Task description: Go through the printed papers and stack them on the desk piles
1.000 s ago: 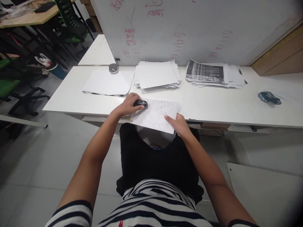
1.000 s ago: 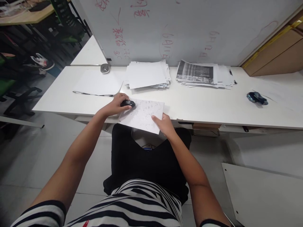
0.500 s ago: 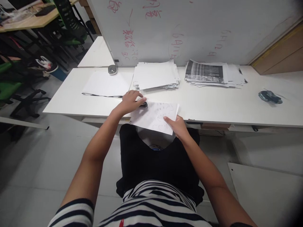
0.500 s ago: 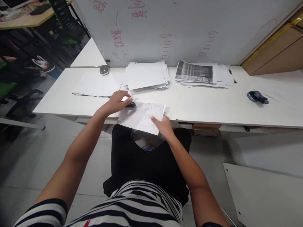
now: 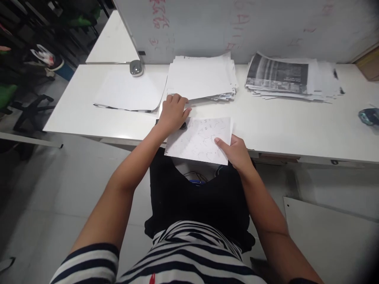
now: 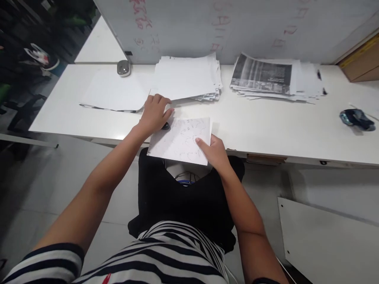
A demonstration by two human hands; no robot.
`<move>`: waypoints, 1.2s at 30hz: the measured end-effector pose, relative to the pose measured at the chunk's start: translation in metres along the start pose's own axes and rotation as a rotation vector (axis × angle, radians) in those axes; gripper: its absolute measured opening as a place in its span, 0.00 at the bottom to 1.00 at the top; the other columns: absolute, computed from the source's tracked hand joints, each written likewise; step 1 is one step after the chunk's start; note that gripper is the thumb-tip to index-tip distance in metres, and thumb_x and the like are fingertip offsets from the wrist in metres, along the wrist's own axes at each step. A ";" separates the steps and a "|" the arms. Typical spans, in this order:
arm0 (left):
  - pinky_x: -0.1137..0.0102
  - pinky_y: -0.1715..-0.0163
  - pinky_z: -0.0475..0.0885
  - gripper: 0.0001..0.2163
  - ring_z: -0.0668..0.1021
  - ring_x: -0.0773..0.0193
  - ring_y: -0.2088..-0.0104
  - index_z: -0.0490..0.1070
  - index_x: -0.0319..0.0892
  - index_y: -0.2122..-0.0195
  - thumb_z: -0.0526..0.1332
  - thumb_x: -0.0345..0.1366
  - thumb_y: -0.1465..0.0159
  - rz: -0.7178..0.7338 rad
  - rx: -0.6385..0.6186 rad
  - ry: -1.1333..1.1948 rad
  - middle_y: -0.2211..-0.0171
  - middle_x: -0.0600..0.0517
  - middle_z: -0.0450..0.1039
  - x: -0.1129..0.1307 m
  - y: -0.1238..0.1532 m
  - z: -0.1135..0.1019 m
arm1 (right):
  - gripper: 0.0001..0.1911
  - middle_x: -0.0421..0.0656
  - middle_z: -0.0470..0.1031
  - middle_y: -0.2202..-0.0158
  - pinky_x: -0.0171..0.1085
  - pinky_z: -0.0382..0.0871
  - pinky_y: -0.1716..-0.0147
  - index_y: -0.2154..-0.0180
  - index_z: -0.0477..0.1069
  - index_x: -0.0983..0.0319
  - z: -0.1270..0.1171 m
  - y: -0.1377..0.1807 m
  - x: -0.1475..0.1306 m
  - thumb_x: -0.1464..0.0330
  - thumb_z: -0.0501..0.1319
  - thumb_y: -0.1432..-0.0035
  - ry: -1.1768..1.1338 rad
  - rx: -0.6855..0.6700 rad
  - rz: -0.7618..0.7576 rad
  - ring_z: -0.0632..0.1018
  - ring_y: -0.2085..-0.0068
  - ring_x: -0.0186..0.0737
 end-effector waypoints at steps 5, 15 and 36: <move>0.46 0.42 0.53 0.12 0.59 0.37 0.41 0.67 0.41 0.57 0.63 0.41 0.38 0.072 -0.002 -0.094 0.54 0.42 0.64 -0.006 -0.004 0.012 | 0.24 0.48 0.80 0.56 0.50 0.75 0.59 0.56 0.77 0.62 0.002 0.002 0.001 0.52 0.66 0.49 -0.013 -0.008 -0.002 0.80 0.56 0.53; 0.64 0.60 0.67 0.10 0.71 0.62 0.64 0.67 0.46 0.60 0.54 0.46 0.32 0.176 0.284 0.021 0.68 0.51 0.66 0.011 0.006 -0.038 | 0.24 0.49 0.80 0.55 0.50 0.74 0.55 0.56 0.77 0.62 0.005 -0.007 0.009 0.53 0.67 0.50 -0.081 -0.030 -0.025 0.80 0.55 0.52; 0.62 0.58 0.67 0.18 0.73 0.54 0.59 0.70 0.45 0.56 0.63 0.51 0.41 0.055 0.112 -0.392 0.61 0.47 0.71 -0.030 0.069 -0.035 | 0.16 0.38 0.70 0.75 0.36 0.65 0.69 0.67 0.72 0.62 -0.157 0.059 -0.045 0.55 0.60 0.44 0.269 0.718 -0.338 0.70 0.71 0.37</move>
Point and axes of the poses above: each hand's wrist, its own y-axis away from the middle knuckle, its own z-axis out of the palm, x = y × z, the point moved 10 cm from there along -y, towards the middle knuckle
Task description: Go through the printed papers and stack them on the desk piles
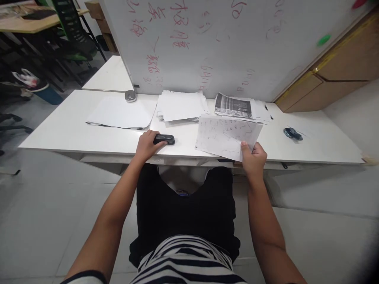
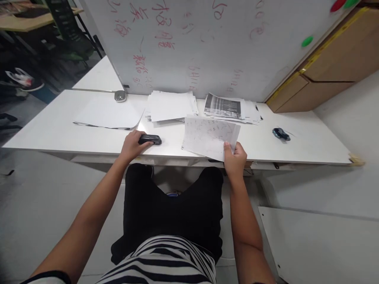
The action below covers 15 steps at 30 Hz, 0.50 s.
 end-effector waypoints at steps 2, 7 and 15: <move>0.62 0.59 0.67 0.18 0.73 0.53 0.59 0.69 0.45 0.56 0.63 0.51 0.41 -0.016 0.005 0.002 0.61 0.48 0.71 -0.002 0.000 0.000 | 0.17 0.38 0.69 0.75 0.35 0.64 0.70 0.68 0.71 0.62 -0.002 0.005 0.000 0.55 0.60 0.44 -0.019 0.040 0.005 0.70 0.71 0.36; 0.62 0.57 0.67 0.17 0.73 0.54 0.58 0.69 0.45 0.56 0.63 0.50 0.41 -0.019 0.012 0.032 0.60 0.48 0.71 -0.002 0.001 -0.001 | 0.17 0.38 0.70 0.73 0.35 0.65 0.69 0.67 0.71 0.62 0.004 0.012 -0.004 0.54 0.60 0.43 -0.071 0.077 -0.029 0.71 0.69 0.36; 0.61 0.57 0.68 0.18 0.73 0.53 0.57 0.68 0.45 0.56 0.63 0.50 0.41 -0.019 0.010 0.029 0.60 0.47 0.71 -0.002 0.001 0.000 | 0.17 0.40 0.75 0.70 0.37 0.70 0.64 0.65 0.73 0.62 0.018 0.012 0.009 0.54 0.62 0.45 -0.227 0.033 0.025 0.75 0.66 0.38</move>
Point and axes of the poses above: each hand's wrist, its own y-axis away from the middle knuckle, its own z-axis out of the palm, x = y × z, the point moved 10 cm from there along -y, towards the middle knuckle
